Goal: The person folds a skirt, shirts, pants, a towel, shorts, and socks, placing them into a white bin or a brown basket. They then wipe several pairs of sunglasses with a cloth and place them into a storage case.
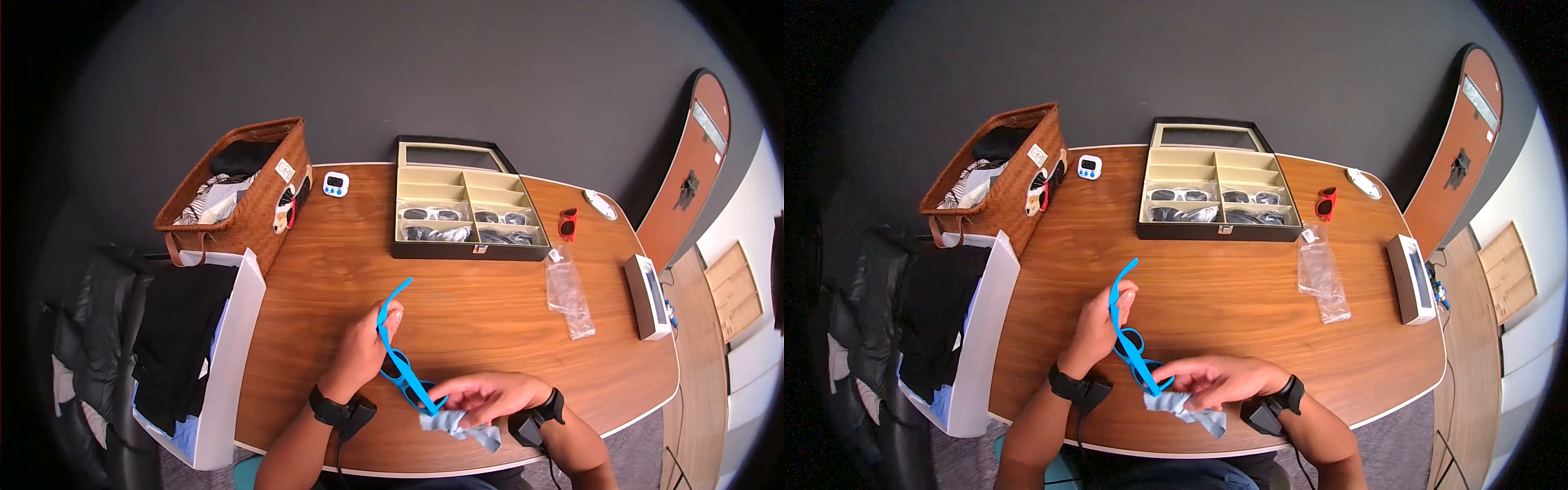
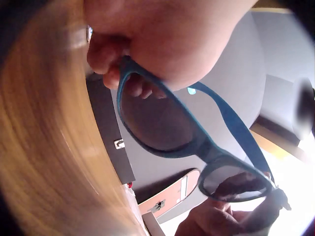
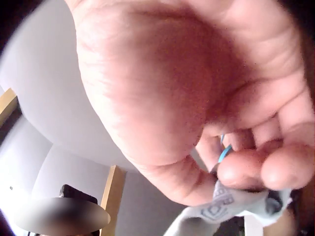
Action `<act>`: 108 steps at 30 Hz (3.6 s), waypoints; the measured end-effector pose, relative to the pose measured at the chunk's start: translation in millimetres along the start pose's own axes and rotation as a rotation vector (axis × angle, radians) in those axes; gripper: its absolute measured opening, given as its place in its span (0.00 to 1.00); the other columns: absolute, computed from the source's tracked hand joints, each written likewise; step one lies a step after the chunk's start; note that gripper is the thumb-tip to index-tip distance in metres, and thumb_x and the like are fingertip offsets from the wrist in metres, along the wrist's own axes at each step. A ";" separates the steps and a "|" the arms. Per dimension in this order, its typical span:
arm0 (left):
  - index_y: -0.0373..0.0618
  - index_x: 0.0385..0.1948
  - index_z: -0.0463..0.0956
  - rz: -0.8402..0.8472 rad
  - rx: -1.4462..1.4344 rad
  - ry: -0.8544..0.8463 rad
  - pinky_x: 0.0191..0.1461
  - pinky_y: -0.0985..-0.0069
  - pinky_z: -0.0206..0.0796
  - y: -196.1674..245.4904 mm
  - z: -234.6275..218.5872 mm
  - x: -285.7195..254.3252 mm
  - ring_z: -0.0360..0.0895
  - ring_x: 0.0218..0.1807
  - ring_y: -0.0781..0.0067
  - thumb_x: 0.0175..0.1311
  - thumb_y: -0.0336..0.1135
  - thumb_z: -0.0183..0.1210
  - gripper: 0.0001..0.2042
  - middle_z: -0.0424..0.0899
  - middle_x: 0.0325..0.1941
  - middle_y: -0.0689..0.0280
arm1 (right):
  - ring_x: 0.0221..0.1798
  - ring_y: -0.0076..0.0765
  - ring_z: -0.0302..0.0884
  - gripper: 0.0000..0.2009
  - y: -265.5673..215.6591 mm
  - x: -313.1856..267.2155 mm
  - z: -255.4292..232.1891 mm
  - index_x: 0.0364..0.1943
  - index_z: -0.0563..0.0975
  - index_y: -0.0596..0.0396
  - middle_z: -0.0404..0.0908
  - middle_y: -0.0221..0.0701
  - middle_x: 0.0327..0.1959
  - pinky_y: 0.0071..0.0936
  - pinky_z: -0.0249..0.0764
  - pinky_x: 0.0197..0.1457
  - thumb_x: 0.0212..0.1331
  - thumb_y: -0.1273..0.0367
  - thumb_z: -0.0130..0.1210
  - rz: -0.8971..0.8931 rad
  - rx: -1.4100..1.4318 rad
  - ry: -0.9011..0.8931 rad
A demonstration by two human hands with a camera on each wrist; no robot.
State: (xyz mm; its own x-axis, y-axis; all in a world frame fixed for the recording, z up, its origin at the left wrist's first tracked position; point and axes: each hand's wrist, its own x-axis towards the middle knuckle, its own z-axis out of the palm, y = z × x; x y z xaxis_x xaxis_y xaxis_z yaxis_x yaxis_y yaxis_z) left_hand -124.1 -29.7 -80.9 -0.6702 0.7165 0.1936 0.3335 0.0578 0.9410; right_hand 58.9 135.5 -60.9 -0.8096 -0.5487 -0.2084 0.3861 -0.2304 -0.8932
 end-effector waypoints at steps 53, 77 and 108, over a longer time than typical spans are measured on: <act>0.41 0.31 0.73 -0.230 -0.411 -0.320 0.41 0.81 0.65 -2.2 28.0 -12.2 0.70 0.35 0.83 0.73 0.37 0.48 0.12 0.75 0.29 0.71 | 0.40 0.48 0.78 0.09 7.3 35.3 26.5 0.43 0.79 0.54 0.77 0.37 0.40 0.39 0.77 0.40 0.60 0.68 0.57 -0.450 -1.113 0.581; 0.47 0.43 0.68 -0.494 -0.909 0.114 0.37 0.59 0.77 -11.0 12.7 1.3 0.79 0.37 0.66 0.73 0.43 0.48 0.11 0.75 0.32 0.66 | 0.51 0.46 0.75 0.36 -14.1 11.7 18.8 0.66 0.59 0.57 0.71 0.44 0.52 0.35 0.75 0.54 0.50 0.73 0.62 -0.343 -0.956 0.834; 0.37 0.44 0.77 -0.023 0.031 -0.421 0.40 0.78 0.67 14.3 14.0 -10.9 0.73 0.36 0.78 0.58 0.37 0.67 0.17 0.77 0.34 0.67 | 0.37 0.39 0.76 0.31 3.1 15.7 -6.6 0.56 0.71 0.60 0.76 0.41 0.37 0.32 0.75 0.41 0.45 0.68 0.72 -0.291 -0.851 0.911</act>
State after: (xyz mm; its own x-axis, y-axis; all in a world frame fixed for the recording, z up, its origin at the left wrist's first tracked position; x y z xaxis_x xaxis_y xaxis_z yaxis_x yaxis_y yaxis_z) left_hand -102.8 -27.0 -73.4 -0.3506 0.9358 0.0367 0.3462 0.0931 0.9335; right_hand 44.5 131.5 -69.6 -0.9555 0.2588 0.1417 0.0144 0.5207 -0.8536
